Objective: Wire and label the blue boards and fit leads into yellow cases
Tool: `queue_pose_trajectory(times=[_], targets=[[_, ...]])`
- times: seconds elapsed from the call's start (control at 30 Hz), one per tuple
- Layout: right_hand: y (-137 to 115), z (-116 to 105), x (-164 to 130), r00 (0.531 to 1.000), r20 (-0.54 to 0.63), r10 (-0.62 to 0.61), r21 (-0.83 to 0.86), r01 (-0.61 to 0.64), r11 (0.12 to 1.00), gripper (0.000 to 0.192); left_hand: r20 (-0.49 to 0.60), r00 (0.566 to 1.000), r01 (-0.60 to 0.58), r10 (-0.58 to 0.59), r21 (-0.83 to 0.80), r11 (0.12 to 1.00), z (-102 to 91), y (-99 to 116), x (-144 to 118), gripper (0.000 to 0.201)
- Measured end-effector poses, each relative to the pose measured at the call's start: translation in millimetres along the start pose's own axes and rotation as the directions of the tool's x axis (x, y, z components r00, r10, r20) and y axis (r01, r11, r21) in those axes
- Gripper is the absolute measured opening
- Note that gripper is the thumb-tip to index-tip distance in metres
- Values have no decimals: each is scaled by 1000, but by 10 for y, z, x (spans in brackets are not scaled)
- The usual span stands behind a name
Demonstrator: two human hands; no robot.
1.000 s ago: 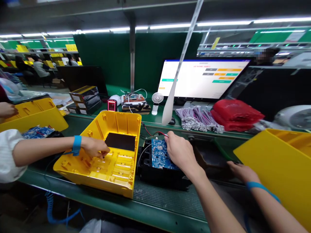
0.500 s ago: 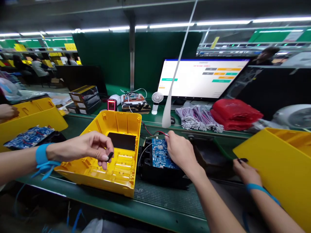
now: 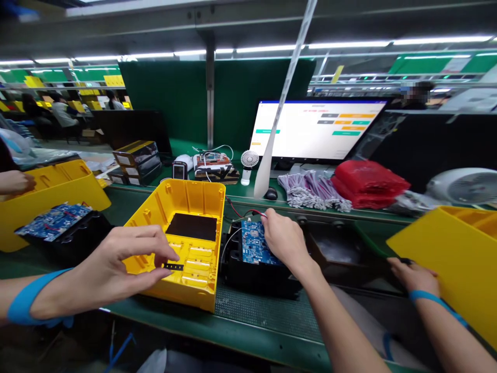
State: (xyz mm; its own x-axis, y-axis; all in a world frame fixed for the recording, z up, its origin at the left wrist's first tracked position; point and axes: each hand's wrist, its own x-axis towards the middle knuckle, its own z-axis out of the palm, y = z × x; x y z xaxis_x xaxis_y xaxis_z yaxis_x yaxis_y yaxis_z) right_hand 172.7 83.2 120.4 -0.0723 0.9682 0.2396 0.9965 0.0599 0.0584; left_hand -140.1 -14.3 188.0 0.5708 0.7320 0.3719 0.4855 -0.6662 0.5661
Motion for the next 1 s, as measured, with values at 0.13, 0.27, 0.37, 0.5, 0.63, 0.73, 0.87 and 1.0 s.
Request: queue_pose_trajectory(times=[0.13, 0.27, 0.37, 0.5, 0.63, 0.73, 0.87, 1.0], targets=[[2, 9, 5, 1000, -5, 3, -6, -3, 1000, 23, -17, 999, 52, -51, 9, 999, -22, 17, -15, 16], [-1, 4, 2, 1000, -7, 8, -21, -8, 1000, 21, -20, 995, 94, -94, -6, 996, -28, 38, -24, 23], [-3, -8, -4, 1000, -1, -3, -22, 3, 1000, 21, -10, 995, 96, -96, 14, 995, -28, 9, -14, 24], [4, 0, -7, 1000, 3, -24, -27, 24, 999, 21, 34, 996, 81, -84, 81, 993, -33, -118, 63, 14], [38, 56, -12, 999, -22, -33, -39, 32, 999, 20, 121, 987, 92, -109, 136, 986, -42, -328, 233, 6], [82, 110, -26, 997, -55, -54, -23, 53, 998, 21, 208, 966, 101, -151, 235, 967, -42, -515, 395, 8], [119, 158, -36, 984, -135, -113, -19, 111, 994, 26, 363, 905, 37, -219, 447, 894, 22, -770, 624, 8], [167, 168, -31, 970, -191, -151, 7, 156, 988, 45, 469, 846, -53, -256, 550, 833, 196, -1018, 864, 13]])
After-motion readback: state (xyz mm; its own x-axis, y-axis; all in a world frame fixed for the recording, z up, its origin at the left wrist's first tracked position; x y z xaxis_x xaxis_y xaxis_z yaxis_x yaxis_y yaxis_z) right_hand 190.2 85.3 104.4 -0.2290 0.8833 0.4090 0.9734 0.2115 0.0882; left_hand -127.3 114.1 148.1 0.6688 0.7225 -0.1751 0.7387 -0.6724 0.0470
